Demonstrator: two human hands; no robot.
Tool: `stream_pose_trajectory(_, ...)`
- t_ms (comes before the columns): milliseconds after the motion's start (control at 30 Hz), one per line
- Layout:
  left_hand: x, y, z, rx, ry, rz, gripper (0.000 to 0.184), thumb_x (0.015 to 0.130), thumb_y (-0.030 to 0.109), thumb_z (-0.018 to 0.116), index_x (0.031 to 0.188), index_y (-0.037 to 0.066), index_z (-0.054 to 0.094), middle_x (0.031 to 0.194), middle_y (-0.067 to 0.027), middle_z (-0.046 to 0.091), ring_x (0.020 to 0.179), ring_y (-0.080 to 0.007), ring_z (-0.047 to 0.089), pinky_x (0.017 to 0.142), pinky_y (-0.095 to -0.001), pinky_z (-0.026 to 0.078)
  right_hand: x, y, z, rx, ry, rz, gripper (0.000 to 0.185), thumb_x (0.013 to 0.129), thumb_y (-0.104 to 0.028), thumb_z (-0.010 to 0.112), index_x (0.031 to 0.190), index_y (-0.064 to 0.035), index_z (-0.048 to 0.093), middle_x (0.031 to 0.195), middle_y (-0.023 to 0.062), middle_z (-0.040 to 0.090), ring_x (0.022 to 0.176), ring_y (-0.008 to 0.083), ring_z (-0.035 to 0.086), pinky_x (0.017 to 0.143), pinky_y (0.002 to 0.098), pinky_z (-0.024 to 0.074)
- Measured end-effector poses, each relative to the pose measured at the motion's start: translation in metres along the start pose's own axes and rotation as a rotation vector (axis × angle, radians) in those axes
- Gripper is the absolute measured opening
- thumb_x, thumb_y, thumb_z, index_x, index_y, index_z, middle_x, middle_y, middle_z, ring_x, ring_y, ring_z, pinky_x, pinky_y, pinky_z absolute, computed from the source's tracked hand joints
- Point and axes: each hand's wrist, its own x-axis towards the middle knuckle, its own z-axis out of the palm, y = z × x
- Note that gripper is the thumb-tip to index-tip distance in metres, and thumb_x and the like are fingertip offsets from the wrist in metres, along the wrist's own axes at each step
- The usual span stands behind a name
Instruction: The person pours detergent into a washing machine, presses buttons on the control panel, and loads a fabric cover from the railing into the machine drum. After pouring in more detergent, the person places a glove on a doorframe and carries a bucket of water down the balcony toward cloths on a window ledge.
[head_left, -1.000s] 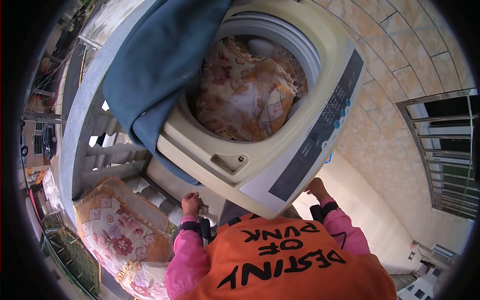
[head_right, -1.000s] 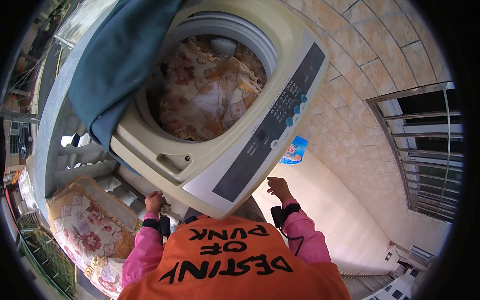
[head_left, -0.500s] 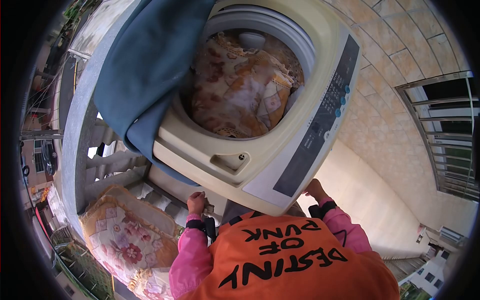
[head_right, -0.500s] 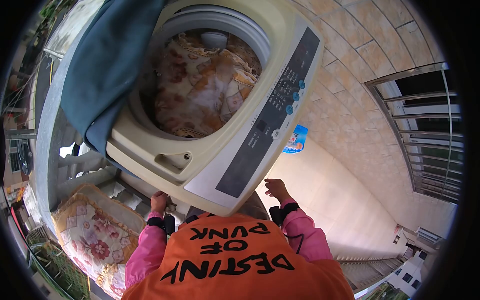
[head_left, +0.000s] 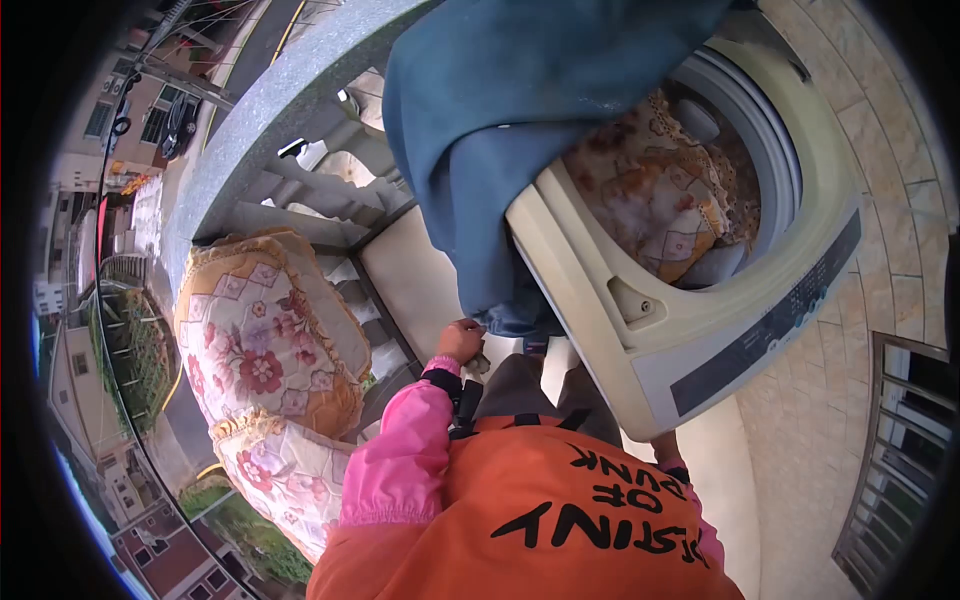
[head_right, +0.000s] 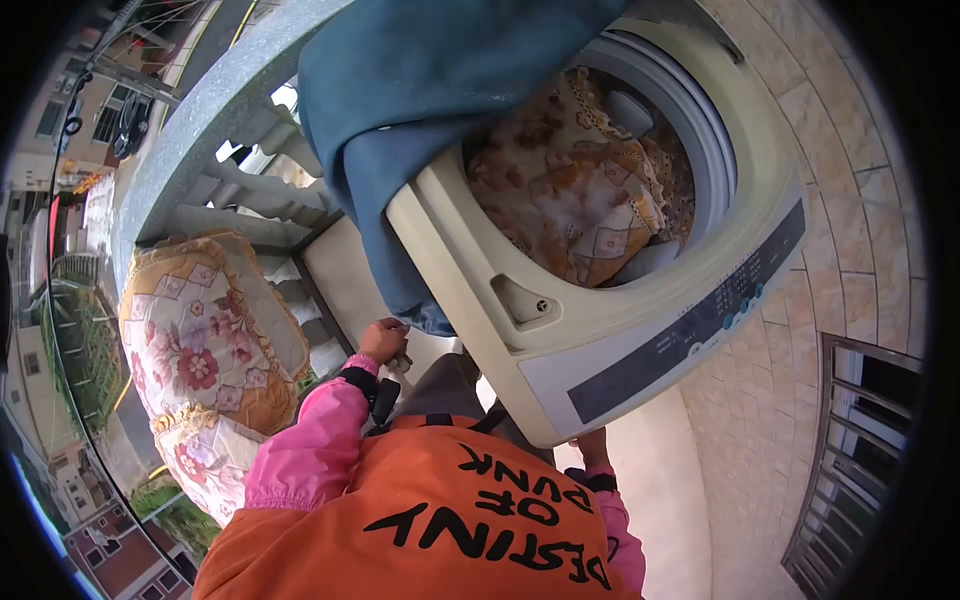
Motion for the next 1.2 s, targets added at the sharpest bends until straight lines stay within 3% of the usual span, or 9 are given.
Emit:
stream_pose_trajectory(267,-0.081,-0.009,-0.011,-0.326,0.102,-0.026,0.030,0.079,0.033,0.060,0.094,0.007,0.066,0.087,-0.0148,0.066,0.084,-0.0290,0.062,0.078,-0.0364,0.048,0.029,-0.079,0.035,-1.062,-0.591,-0.356,0.040,0.088,-0.019,0.050,0.122,0.0023,0.051,0.087,0.0099,0.065,0.070,0.0170,0.063,0.060,0.0281,0.0492)
stream_pose_trajectory(467,-0.189,-0.006,0.024,-0.632,0.156,0.093,0.030,0.080,0.033,0.061,0.092,0.006,0.065,0.083,-0.0117,0.065,0.079,-0.0230,0.060,0.072,-0.0326,0.047,0.021,-0.103,0.070,-1.021,-0.760,-0.071,0.048,0.088,-0.019,0.050,0.130,0.0028,0.042,0.087,0.0100,0.063,0.071,0.0156,0.063,0.060,0.0272,0.0492)
stream_pose_trajectory(700,-0.285,-0.040,0.119,-0.887,0.345,0.081,0.026,0.079,0.030,0.062,0.087,0.006,0.064,0.078,-0.0094,0.064,0.077,-0.0185,0.059,0.071,-0.0319,0.046,-0.009,-0.088,0.119,-1.019,-1.108,-0.114,0.055,0.084,-0.010,0.057,0.135,-0.0012,0.037,0.100,0.0089,0.059,0.073,0.0153,0.063,0.061,0.0238,0.0478)
stream_pose_trajectory(833,-0.342,-0.109,0.160,-0.956,0.874,-0.259,0.033,0.079,0.027,0.063,0.105,0.008,0.059,0.072,-0.0108,0.062,0.067,-0.0205,0.059,0.065,-0.0314,0.047,-0.021,-0.057,0.141,-1.101,-1.189,-0.104,0.050,0.084,-0.009,0.057,0.131,0.0004,0.042,0.097,0.0092,0.061,0.070,0.0147,0.062,0.059,0.0226,0.0471)
stream_pose_trajectory(900,-0.392,-0.143,0.153,-1.220,1.187,-0.464,0.050,0.081,0.021,0.064,0.125,0.008,0.043,0.070,-0.0051,0.058,0.067,-0.0130,0.054,0.061,-0.0279,0.045,-0.033,-0.047,0.151,-1.148,-1.217,-0.132,0.047,0.084,-0.008,0.057,0.129,0.0013,0.044,0.095,0.0091,0.061,0.069,0.0142,0.062,0.058,0.0224,0.0469)
stream_pose_trajectory(933,-0.405,-0.177,0.160,-1.286,1.347,-0.590,0.059,0.078,0.020,0.066,0.129,0.007,0.040,0.084,-0.0106,0.062,0.072,-0.0185,0.060,0.067,-0.0328,0.049,-0.039,-0.043,0.159,-1.180,-1.231,-0.152,0.045,0.085,-0.008,0.056,0.127,0.0021,0.046,0.093,0.0091,0.062,0.068,0.0138,0.062,0.058,0.0223,0.0467)
stream_pose_trajectory(1000,-0.450,-0.202,0.141,-1.753,1.672,-0.466,0.054,0.080,0.017,0.065,0.127,0.005,0.042,0.099,-0.0107,0.060,0.074,-0.0189,0.060,0.071,-0.0338,0.049,-0.043,-0.035,0.171,-1.198,-1.235,-0.187,0.043,0.085,-0.009,0.055,0.127,-0.0003,0.048,0.096,0.0098,0.063,0.070,0.0140,0.063,0.060,0.0238,0.0477)
stream_pose_trajectory(1067,-0.459,-0.253,0.147,-1.743,1.763,-0.168,0.050,0.080,0.016,0.065,0.123,0.003,0.043,0.111,-0.0125,0.055,0.075,-0.0204,0.060,0.066,-0.0338,0.051,-0.049,-0.026,0.186,-1.258,-1.258,-0.176,0.043,0.085,-0.009,0.055,0.126,0.0002,0.048,0.093,0.0088,0.063,0.069,0.0141,0.063,0.059,0.0236,0.0478)
stream_pose_trajectory(1200,-0.485,-0.266,0.121,-1.869,1.329,-0.241,0.033,0.080,0.013,0.062,0.107,-0.003,0.053,0.083,-0.0081,0.064,0.065,-0.0178,0.062,0.059,-0.0311,0.051,-0.077,-0.017,0.228,-1.220,-1.297,-0.219,0.043,0.086,-0.010,0.055,0.126,0.0037,0.046,0.089,0.0086,0.061,0.073,0.0159,0.063,0.059,0.0232,0.0482)
